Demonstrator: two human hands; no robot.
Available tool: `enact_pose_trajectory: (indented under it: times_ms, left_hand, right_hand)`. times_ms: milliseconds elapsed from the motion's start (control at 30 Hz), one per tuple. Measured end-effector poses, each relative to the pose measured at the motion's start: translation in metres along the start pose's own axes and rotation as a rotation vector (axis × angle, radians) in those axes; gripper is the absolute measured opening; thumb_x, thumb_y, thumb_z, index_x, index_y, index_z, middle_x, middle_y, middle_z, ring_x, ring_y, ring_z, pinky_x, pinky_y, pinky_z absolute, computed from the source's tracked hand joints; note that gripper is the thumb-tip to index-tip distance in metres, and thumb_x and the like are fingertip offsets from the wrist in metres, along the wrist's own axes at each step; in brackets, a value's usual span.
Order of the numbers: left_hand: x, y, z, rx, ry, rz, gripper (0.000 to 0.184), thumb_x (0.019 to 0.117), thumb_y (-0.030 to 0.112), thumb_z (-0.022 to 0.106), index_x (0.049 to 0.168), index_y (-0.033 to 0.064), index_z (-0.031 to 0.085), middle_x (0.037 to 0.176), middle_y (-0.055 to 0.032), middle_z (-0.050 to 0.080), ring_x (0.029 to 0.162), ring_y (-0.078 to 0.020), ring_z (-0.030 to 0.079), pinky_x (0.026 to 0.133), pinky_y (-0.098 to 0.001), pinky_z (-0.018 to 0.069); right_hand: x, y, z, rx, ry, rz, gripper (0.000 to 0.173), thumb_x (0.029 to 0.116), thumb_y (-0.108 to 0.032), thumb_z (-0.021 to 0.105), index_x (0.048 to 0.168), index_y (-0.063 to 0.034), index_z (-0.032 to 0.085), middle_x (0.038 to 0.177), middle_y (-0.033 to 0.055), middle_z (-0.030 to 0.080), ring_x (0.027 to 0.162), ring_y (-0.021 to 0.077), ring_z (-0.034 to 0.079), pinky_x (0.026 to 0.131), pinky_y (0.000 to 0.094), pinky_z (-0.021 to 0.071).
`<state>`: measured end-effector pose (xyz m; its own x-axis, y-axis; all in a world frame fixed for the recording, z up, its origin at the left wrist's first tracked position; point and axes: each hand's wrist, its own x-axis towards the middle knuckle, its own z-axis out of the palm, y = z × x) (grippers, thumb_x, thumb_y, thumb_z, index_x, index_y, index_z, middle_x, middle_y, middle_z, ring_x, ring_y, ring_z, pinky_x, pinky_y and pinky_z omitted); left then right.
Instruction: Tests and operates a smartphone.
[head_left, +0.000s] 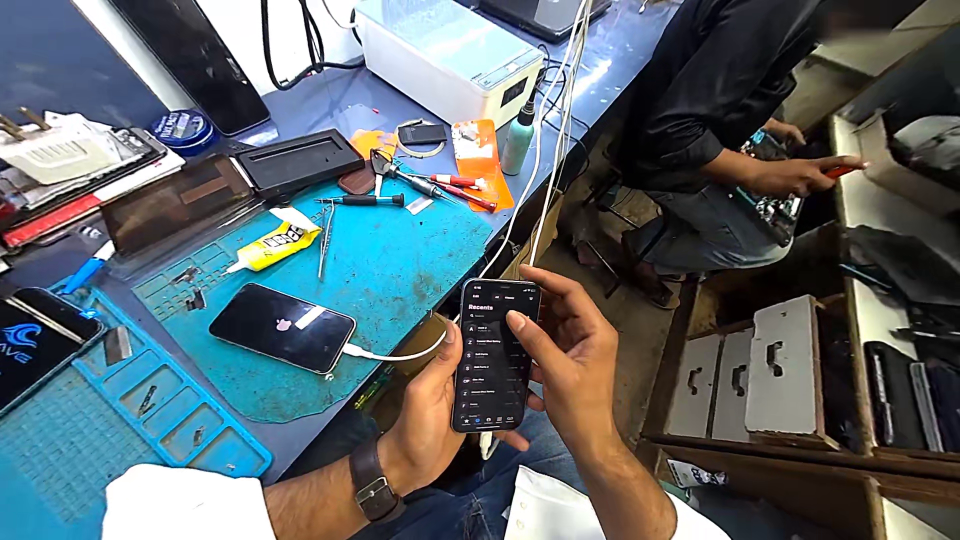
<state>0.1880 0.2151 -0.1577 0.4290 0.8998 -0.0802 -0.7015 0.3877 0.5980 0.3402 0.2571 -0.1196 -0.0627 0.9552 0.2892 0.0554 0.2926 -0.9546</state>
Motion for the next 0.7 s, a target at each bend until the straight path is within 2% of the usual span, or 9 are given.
enact_pose_trajectory:
  times_ms: [200,300,400,467,533,600,633,700]
  left_hand:
    - [0.000,0.000,-0.002,-0.011,-0.013,-0.005,0.064,0.1039,0.064,0.031,0.141,0.0180,0.055,0.126,-0.0203,0.065,0.111,-0.0354,0.068,0.079,-0.0547,0.0616]
    - [0.001,0.001,-0.001,-0.022,-0.043,-0.005,0.065,0.1039,0.064,0.029,0.142,0.0183,0.054,0.126,-0.0222,0.065,0.110,-0.0375,0.068,0.080,-0.0546,0.0615]
    - [0.002,0.002,-0.002,-0.037,-0.044,0.012,0.066,0.1048,0.063,0.025,0.143,0.0179,0.054,0.127,-0.0236,0.064,0.110,-0.0393,0.069,0.078,-0.0549,0.0617]
    - [0.002,0.003,-0.002,-0.050,-0.016,0.024,0.065,0.1048,0.063,0.024,0.141,0.0181,0.055,0.126,-0.0225,0.064,0.108,-0.0382,0.069,0.077,-0.0543,0.0620]
    - [0.002,0.004,0.000,-0.038,0.040,0.049,0.066,0.1046,0.064,0.025,0.140,0.0177,0.056,0.125,-0.0193,0.065,0.110,-0.0339,0.069,0.079,-0.0535,0.0618]
    - [0.001,0.003,0.002,-0.031,0.079,0.079,0.065,0.1057,0.062,0.024,0.140,0.0170,0.055,0.126,-0.0171,0.065,0.113,-0.0302,0.067,0.085,-0.0504,0.0603]
    - [0.001,0.003,0.003,-0.027,0.095,0.088,0.064,0.1062,0.060,0.023,0.141,0.0169,0.055,0.126,-0.0167,0.065,0.114,-0.0291,0.067,0.090,-0.0486,0.0588]
    - [0.001,0.003,0.004,-0.017,0.114,0.099,0.063,0.1067,0.059,0.022,0.140,0.0166,0.054,0.125,-0.0166,0.066,0.113,-0.0278,0.067,0.092,-0.0464,0.0576]
  right_hand:
    - [0.000,0.000,0.001,0.008,0.014,0.007,0.043,0.0954,-0.008,0.067,0.138,-0.0104,0.063,0.109,0.0076,0.072,0.084,0.0169,0.071,0.067,0.0283,0.0626]
    - [-0.001,0.002,-0.002,0.055,-0.030,-0.010,0.045,0.0994,-0.014,0.059,0.144,-0.0087,0.057,0.112,0.0085,0.071,0.089,0.0165,0.071,0.072,0.0282,0.0616]
    - [-0.007,0.006,-0.006,0.114,-0.079,-0.005,0.054,0.0997,-0.016,0.054,0.152,-0.0073,0.048,0.121,0.0106,0.069,0.102,0.0185,0.070,0.085,0.0314,0.0607]
    - [-0.015,0.011,-0.008,0.128,-0.104,0.007,0.059,0.0985,-0.017,0.057,0.155,-0.0074,0.043,0.128,0.0119,0.067,0.108,0.0207,0.069,0.090,0.0333,0.0600]
    - [-0.025,0.015,-0.009,0.097,-0.113,0.018,0.064,0.0967,-0.023,0.062,0.156,-0.0095,0.043,0.132,0.0110,0.065,0.111,0.0213,0.068,0.089,0.0332,0.0601]
    - [-0.036,0.019,-0.010,0.057,-0.142,0.031,0.069,0.0954,-0.026,0.067,0.158,-0.0112,0.041,0.140,0.0098,0.061,0.122,0.0227,0.064,0.098,0.0362,0.0584]
    - [-0.041,0.021,-0.010,0.039,-0.150,0.038,0.072,0.0934,-0.025,0.069,0.159,-0.0130,0.040,0.144,0.0086,0.059,0.124,0.0224,0.063,0.098,0.0362,0.0587]
    - [-0.048,0.023,-0.008,0.009,-0.163,0.066,0.079,0.0897,-0.020,0.070,0.161,-0.0186,0.037,0.147,0.0061,0.055,0.122,0.0214,0.063,0.091,0.0361,0.0618]
